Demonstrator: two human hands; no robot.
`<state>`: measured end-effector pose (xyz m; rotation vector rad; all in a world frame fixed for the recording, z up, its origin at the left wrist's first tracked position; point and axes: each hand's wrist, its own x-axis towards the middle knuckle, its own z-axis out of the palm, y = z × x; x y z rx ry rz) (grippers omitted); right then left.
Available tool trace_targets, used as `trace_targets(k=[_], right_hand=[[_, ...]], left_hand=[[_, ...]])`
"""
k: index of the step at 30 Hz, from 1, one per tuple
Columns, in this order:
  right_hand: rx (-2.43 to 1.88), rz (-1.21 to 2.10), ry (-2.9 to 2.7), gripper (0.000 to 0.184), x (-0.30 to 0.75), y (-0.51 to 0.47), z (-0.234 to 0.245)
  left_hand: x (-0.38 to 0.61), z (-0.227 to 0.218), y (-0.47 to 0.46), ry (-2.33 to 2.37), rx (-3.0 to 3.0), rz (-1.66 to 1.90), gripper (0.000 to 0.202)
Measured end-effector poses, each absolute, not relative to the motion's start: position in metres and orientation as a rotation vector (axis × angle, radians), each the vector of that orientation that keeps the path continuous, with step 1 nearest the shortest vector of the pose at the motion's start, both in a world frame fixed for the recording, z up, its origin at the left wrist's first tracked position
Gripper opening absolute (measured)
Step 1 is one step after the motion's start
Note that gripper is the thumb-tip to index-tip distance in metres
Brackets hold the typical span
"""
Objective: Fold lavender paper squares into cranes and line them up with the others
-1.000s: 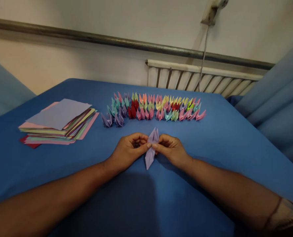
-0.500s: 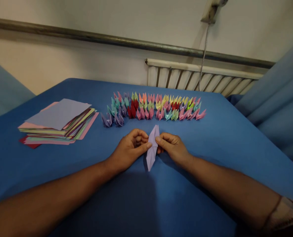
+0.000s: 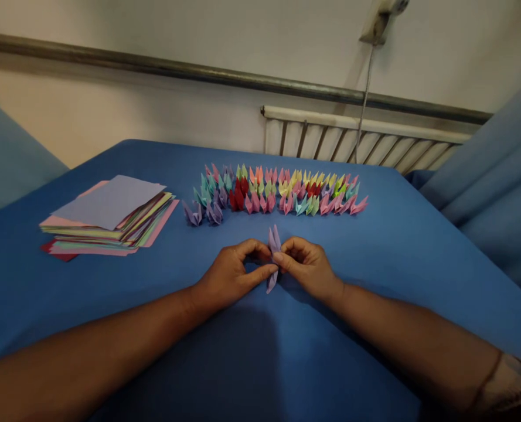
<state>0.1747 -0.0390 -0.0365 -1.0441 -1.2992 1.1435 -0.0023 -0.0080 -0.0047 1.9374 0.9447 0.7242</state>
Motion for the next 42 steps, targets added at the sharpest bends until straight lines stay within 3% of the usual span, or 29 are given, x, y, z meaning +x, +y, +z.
trace_targets(k=[6, 12, 20, 26, 30, 34, 39, 42], right_hand=[[-0.975, 0.751, -1.720, 0.017, 0.180, -0.049, -0.030], [-0.996, 0.659, -1.638, 0.013, 0.179, -0.044, -0.034], [-1.094, 0.823, -1.464, 0.013, 0.176, -0.043, -0.042], [-1.075, 0.859, -1.474, 0.015, 0.174, -0.044, -0.046], [-1.062, 0.839, -1.535, 0.008, 0.175, -0.045, -0.044], [-0.930, 1.036, -1.424, 0.003, 0.175, -0.043, -0.042], [-0.895, 1.116, -1.356, 0.008, 0.175, -0.042, -0.040], [-0.917, 1.112, -1.354, 0.010, 0.176, -0.042, -0.040]], left_hand=[[-0.004, -0.006, -0.008, 0.987, 1.950, 0.730, 0.022], [-0.003, -0.008, -0.001, 0.966, 1.697, 0.769, 0.022], [0.000, -0.010, -0.004, 0.936, 1.485, 0.753, 0.020], [-0.001, -0.014, -0.005, 0.997, 1.586, 0.847, 0.041], [-0.003, -0.012, -0.008, 0.993, 1.727, 0.862, 0.033], [-0.004, -0.013, -0.010, 0.935, 1.803, 0.942, 0.021], [-0.006, -0.014, -0.011, 0.927, 1.816, 0.967, 0.027], [-0.007, -0.012, -0.009, 0.916, 1.869, 0.943, 0.016]])
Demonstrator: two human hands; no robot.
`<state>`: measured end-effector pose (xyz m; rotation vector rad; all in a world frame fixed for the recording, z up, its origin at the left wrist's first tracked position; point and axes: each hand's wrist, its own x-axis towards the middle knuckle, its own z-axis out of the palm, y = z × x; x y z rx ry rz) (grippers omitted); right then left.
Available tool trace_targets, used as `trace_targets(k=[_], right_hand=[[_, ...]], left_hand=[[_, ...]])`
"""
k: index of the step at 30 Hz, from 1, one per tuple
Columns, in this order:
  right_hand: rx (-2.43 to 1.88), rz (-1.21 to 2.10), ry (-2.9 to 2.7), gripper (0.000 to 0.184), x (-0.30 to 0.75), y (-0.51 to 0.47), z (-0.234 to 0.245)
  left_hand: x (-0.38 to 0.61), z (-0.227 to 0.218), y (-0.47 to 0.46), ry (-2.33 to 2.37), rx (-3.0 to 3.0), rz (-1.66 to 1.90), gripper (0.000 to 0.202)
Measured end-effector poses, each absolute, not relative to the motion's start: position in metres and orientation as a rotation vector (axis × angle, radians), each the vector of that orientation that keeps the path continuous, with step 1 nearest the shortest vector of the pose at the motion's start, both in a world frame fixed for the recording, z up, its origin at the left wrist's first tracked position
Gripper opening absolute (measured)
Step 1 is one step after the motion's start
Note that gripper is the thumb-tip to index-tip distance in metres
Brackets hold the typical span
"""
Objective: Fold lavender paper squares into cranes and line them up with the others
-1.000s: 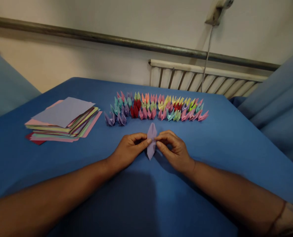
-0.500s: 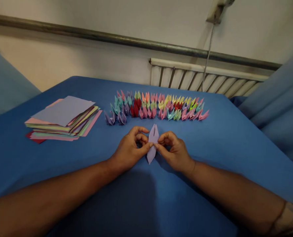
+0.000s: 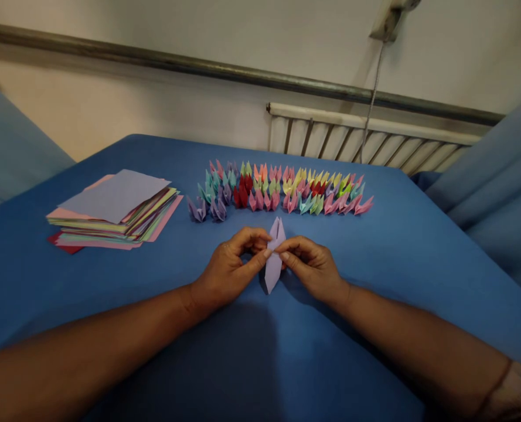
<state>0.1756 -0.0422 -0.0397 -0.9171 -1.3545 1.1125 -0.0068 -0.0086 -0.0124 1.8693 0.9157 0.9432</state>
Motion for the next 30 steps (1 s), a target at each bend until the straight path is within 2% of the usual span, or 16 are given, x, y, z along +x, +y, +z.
trace_targets(k=[2, 6, 9, 14, 18, 30], right_hand=[[-0.928, 1.121, -1.340, 0.010, 0.1762, -0.0412, -0.0398], [-0.932, 1.139, -1.294, 0.011, 0.1775, -0.0385, -0.0402], [-0.928, 1.126, -1.318, 0.011, 0.1779, -0.0386, -0.0411], [-0.956, 1.080, -1.408, 0.018, 0.1772, -0.0401, -0.0448], [-1.012, 1.017, -1.363, 0.011, 0.1753, -0.0387, -0.0450], [-1.006, 1.174, -1.192, 0.025, 0.1709, -0.0369, -0.0404]], left_hand=[[-0.0068, -0.0107, -0.0062, 0.902, 1.901, 0.889, 0.011], [-0.0056, -0.0092, -0.0033, 0.876, 1.896, 0.844, 0.018], [-0.0050, -0.0099, -0.0029, 0.874, 1.892, 0.857, 0.016], [-0.0060, -0.0111, -0.0012, 0.913, 1.857, 0.851, 0.012], [-0.0054, -0.0128, -0.0004, 0.926, 1.807, 0.843, 0.014], [0.0006, -0.0109, -0.0054, 1.045, 1.621, 0.853, 0.016]])
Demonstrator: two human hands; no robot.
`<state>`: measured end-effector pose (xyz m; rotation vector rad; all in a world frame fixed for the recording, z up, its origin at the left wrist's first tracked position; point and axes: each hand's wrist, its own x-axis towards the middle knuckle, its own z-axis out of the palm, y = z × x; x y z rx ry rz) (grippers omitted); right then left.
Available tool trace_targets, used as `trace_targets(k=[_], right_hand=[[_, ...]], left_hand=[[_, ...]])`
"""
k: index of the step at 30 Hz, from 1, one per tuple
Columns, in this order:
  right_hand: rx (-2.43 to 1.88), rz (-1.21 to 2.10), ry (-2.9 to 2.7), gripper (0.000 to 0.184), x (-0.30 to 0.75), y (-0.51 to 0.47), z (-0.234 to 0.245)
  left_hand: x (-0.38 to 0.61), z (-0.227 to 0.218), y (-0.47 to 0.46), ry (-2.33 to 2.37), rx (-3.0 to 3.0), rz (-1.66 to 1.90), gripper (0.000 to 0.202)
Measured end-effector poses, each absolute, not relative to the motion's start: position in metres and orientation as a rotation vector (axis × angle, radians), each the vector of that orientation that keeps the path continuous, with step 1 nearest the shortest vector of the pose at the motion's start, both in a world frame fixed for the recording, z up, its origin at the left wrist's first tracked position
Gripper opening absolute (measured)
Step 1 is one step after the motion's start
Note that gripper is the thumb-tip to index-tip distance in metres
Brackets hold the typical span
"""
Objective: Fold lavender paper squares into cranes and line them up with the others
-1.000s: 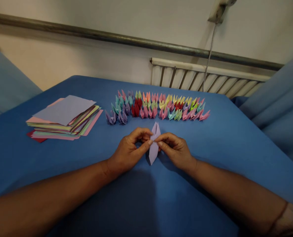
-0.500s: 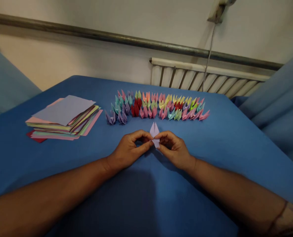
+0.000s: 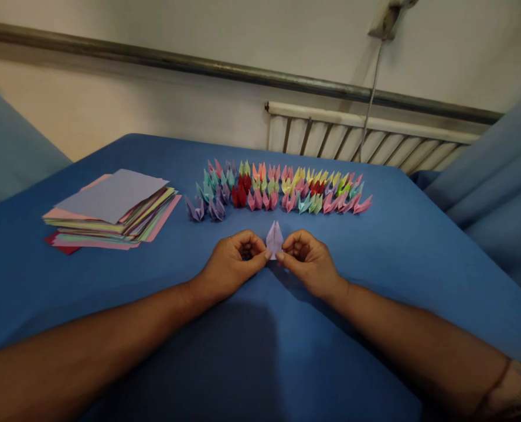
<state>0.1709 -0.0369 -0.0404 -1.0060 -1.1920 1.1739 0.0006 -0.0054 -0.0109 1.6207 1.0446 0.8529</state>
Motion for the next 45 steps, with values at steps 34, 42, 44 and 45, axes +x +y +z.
trace_targets(k=[34, 42, 44, 45], right_hand=[[-1.056, 1.362, -1.210, 0.036, 0.178, -0.038, -0.038], [-0.941, 1.414, -1.274, 0.042, 0.180, -0.038, -0.031], [-0.905, 1.427, -1.272, 0.041, 0.181, -0.038, -0.029], [-0.893, 1.432, -1.267, 0.040, 0.181, -0.038, -0.029]], left_hand=[[0.001, -0.011, -0.004, 0.839, 1.452, 0.674, 0.024], [-0.002, -0.013, 0.002, 0.798, 1.132, 0.682, 0.022], [-0.004, -0.013, 0.004, 0.749, 1.045, 0.645, 0.022], [-0.005, -0.012, 0.004, 0.728, 1.014, 0.619, 0.022]])
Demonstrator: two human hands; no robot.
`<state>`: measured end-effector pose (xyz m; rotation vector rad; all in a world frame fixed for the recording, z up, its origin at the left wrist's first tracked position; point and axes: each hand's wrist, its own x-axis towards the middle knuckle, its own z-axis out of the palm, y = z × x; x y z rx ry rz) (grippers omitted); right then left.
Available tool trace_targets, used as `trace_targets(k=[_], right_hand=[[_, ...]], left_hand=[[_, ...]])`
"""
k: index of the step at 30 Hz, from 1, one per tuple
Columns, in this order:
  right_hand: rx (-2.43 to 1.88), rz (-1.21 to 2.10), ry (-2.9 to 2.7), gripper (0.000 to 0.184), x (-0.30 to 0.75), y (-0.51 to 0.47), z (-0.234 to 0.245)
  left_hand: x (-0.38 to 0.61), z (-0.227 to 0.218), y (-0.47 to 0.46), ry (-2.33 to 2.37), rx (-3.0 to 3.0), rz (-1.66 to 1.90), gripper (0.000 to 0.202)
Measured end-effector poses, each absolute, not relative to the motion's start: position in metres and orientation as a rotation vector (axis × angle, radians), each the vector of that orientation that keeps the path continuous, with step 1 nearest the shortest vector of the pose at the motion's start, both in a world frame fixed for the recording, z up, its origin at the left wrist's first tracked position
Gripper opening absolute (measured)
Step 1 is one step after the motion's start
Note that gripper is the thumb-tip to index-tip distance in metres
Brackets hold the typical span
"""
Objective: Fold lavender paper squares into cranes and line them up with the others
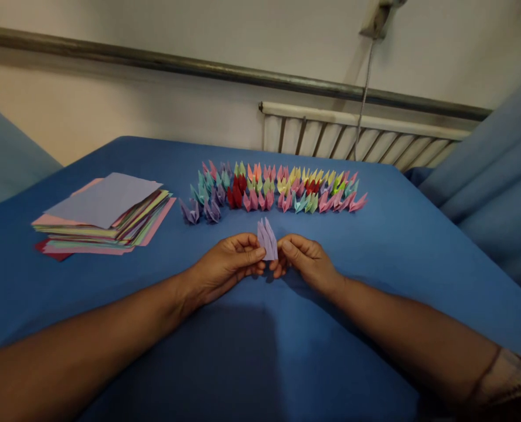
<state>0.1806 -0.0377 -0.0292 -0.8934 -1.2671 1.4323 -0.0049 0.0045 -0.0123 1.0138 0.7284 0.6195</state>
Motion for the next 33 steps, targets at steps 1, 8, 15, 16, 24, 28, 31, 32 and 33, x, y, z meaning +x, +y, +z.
trace_targets(k=[1, 8, 15, 16, 24, 28, 31, 32, 33], right_hand=[[-0.885, 1.438, -1.264, 0.039, 0.181, -0.038, -0.029], [-0.824, 1.533, -1.224, 0.035, 0.180, -0.033, -0.034], [-0.820, 1.547, -1.188, 0.033, 0.179, -0.032, -0.035], [-0.825, 1.548, -1.187, 0.033, 0.179, -0.032, -0.035], [-0.848, 1.394, -1.153, 0.033, 0.176, -0.028, -0.043], [-0.886, 1.340, -1.201, 0.024, 0.175, -0.031, -0.044], [-0.876, 1.386, -1.226, 0.023, 0.176, -0.035, -0.040], [-0.880, 1.392, -1.223, 0.023, 0.176, -0.035, -0.040], [-0.890, 1.395, -1.213, 0.023, 0.176, -0.035, -0.039]], left_hand=[[-0.005, -0.012, 0.005, 0.711, 0.991, 0.594, 0.022], [-0.007, -0.012, 0.007, 0.673, 0.934, 0.544, 0.019], [-0.008, -0.011, 0.008, 0.661, 0.938, 0.531, 0.019], [-0.008, -0.011, 0.009, 0.663, 0.939, 0.529, 0.020], [-0.006, -0.012, 0.006, 0.753, 0.994, 0.578, 0.024], [-0.001, -0.012, 0.002, 0.870, 1.201, 0.677, 0.023], [0.001, -0.012, -0.001, 0.992, 1.399, 0.785, 0.022], [0.001, -0.012, -0.002, 1.018, 1.451, 0.811, 0.021], [0.001, -0.012, -0.004, 1.026, 1.493, 0.824, 0.021]])
